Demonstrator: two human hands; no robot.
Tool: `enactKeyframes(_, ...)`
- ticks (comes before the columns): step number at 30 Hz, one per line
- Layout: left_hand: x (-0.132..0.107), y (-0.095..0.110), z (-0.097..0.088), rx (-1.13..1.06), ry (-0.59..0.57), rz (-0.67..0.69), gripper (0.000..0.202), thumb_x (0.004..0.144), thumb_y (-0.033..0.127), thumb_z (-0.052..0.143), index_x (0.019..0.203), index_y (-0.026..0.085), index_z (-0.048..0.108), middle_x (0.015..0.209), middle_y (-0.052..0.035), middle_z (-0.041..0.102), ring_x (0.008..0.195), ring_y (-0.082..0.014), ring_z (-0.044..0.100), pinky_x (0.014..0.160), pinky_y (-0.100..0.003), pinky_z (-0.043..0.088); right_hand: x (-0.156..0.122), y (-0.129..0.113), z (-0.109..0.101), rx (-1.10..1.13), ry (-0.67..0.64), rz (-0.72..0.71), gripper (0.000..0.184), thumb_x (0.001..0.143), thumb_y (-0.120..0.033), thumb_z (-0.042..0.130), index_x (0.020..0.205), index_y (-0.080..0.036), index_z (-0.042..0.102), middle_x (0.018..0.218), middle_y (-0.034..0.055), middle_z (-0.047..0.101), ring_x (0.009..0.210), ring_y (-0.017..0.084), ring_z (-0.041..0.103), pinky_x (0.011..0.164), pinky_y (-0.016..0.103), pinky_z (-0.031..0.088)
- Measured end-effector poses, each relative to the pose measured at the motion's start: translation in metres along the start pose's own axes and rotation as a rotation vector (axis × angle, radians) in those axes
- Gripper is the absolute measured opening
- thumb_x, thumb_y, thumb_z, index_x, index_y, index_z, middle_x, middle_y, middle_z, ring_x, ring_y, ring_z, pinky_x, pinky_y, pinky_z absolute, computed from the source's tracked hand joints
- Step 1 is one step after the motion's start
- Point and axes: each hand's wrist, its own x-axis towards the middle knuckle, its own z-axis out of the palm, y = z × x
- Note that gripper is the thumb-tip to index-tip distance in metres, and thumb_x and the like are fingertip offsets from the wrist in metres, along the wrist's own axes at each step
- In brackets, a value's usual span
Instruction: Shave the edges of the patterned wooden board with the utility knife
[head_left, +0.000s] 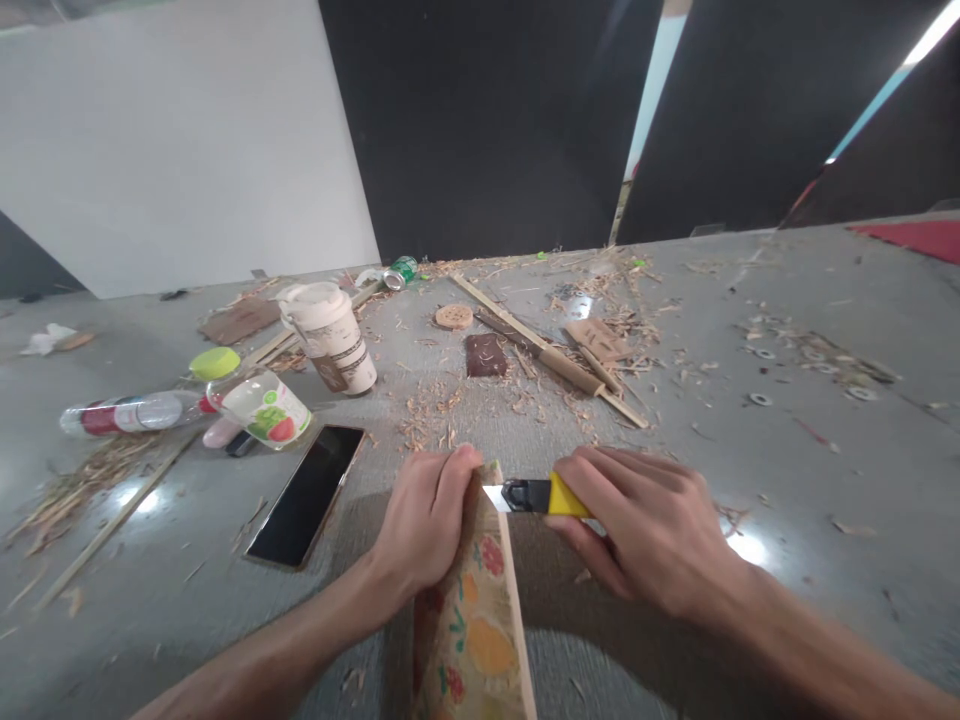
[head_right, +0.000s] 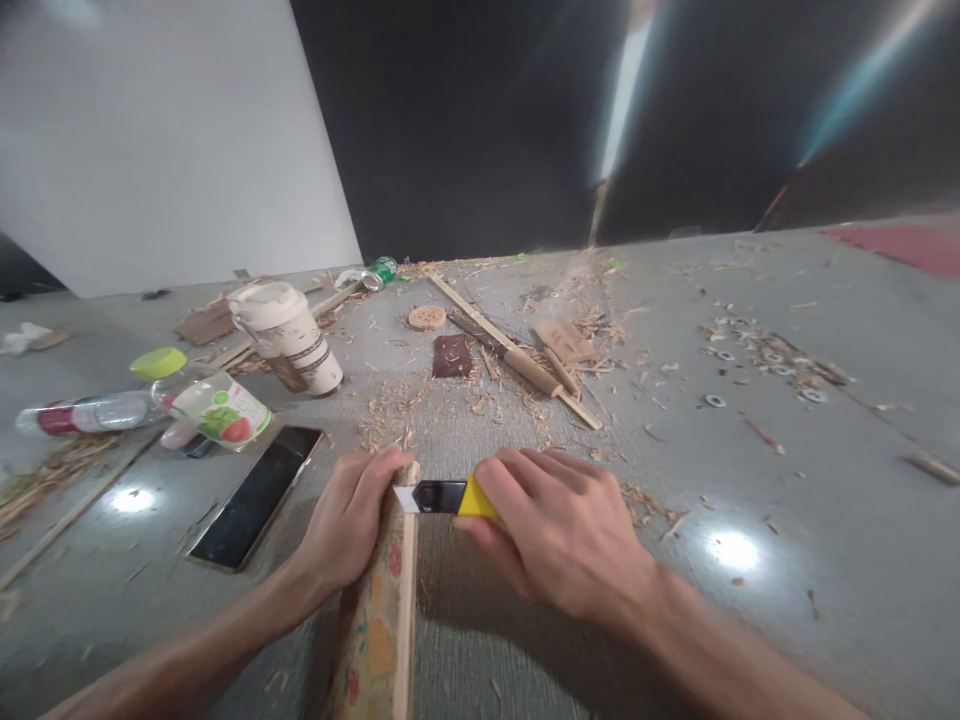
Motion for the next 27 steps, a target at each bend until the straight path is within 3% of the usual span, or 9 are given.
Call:
enactKeyframes(4, 0.000, 0.003, 0.002, -0.065, 0.089, -0.005, 0.048, 0.100, 0.043, 0.028, 0.062, 0.018, 0.045, 0.058, 0.0009, 0.048, 0.061, -0.0150, 0.045, 0.065, -0.029, 0.031, 0.002, 0.000, -0.002, -0.029, 0.031, -0.004, 0.026, 0.105, -0.040, 0.043, 0.088, -0.022, 0.049, 0.074, 0.0000, 0.061, 0.061, 0.015, 0.054, 0.057, 0.031, 0.034)
enactKeyframes(8, 0.001, 0.003, 0.003, -0.095, 0.119, -0.016, 0.048, 0.100, 0.044, 0.030, 0.060, 0.019, 0.041, 0.056, 0.0018, 0.045, 0.060, -0.0144, 0.043, 0.065, -0.028, 0.031, 0.003, -0.002, -0.002, -0.019, 0.039, -0.006, 0.025, 0.105, -0.039, 0.043, 0.087, -0.022, 0.047, 0.072, -0.0007, 0.059, 0.060, 0.015, 0.053, 0.057, 0.030, 0.034)
enactKeyframes(14, 0.008, 0.002, 0.008, -0.157, 0.123, -0.154, 0.046, 0.098, 0.047, 0.032, 0.063, 0.019, 0.044, 0.064, -0.0002, 0.052, 0.067, -0.0167, 0.049, 0.064, -0.027, 0.033, 0.000, 0.002, 0.004, -0.028, -0.003, 0.086, 0.028, 0.105, -0.043, 0.043, 0.085, -0.022, 0.047, 0.069, -0.0018, 0.057, 0.055, 0.014, 0.051, 0.053, 0.030, 0.028)
enactKeyframes(16, 0.010, 0.000, 0.010, -0.141, 0.112, -0.139, 0.047, 0.098, 0.047, 0.033, 0.063, 0.019, 0.046, 0.064, -0.0003, 0.053, 0.068, -0.0172, 0.050, 0.066, -0.028, 0.033, -0.001, 0.004, 0.006, -0.028, -0.019, 0.107, 0.030, 0.105, -0.044, 0.042, 0.085, -0.022, 0.048, 0.068, -0.0017, 0.057, 0.054, 0.014, 0.052, 0.053, 0.030, 0.026)
enactKeyframes(18, 0.012, -0.001, 0.012, -0.118, 0.100, -0.120, 0.048, 0.098, 0.047, 0.032, 0.065, 0.019, 0.052, 0.068, -0.0012, 0.059, 0.072, -0.0184, 0.053, 0.070, -0.029, 0.035, -0.001, 0.004, 0.007, -0.028, -0.039, 0.122, 0.031, 0.105, -0.045, 0.042, 0.085, -0.022, 0.048, 0.069, -0.0012, 0.058, 0.055, 0.014, 0.053, 0.053, 0.031, 0.025)
enactKeyframes(22, 0.014, -0.004, 0.014, -0.162, 0.093, -0.236, 0.049, 0.096, 0.049, 0.034, 0.075, 0.018, 0.065, 0.082, -0.0048, 0.069, 0.081, -0.0211, 0.059, 0.075, -0.030, 0.040, 0.001, -0.001, 0.009, -0.013, -0.071, 0.144, 0.032, 0.105, -0.045, 0.040, 0.084, -0.022, 0.049, 0.069, 0.0001, 0.060, 0.053, 0.014, 0.052, 0.052, 0.031, 0.023)
enactKeyframes(25, 0.012, -0.006, 0.010, -0.085, 0.111, -0.145, 0.051, 0.099, 0.047, 0.032, 0.071, 0.018, 0.064, 0.077, -0.0045, 0.068, 0.078, -0.0207, 0.059, 0.074, -0.031, 0.039, 0.002, 0.004, 0.009, -0.015, -0.104, 0.158, 0.033, 0.104, -0.047, 0.040, 0.085, -0.022, 0.050, 0.070, 0.0015, 0.062, 0.054, 0.015, 0.053, 0.052, 0.030, 0.023)
enactKeyframes(27, 0.007, -0.006, 0.004, -0.033, 0.137, -0.064, 0.052, 0.099, 0.045, 0.031, 0.070, 0.018, 0.063, 0.072, -0.0039, 0.066, 0.074, -0.0202, 0.057, 0.073, -0.031, 0.038, 0.000, 0.021, 0.007, -0.051, -0.127, 0.279, 0.035, 0.104, -0.048, 0.038, 0.084, -0.022, 0.050, 0.065, 0.0005, 0.060, 0.048, 0.014, 0.048, 0.050, 0.029, 0.021)
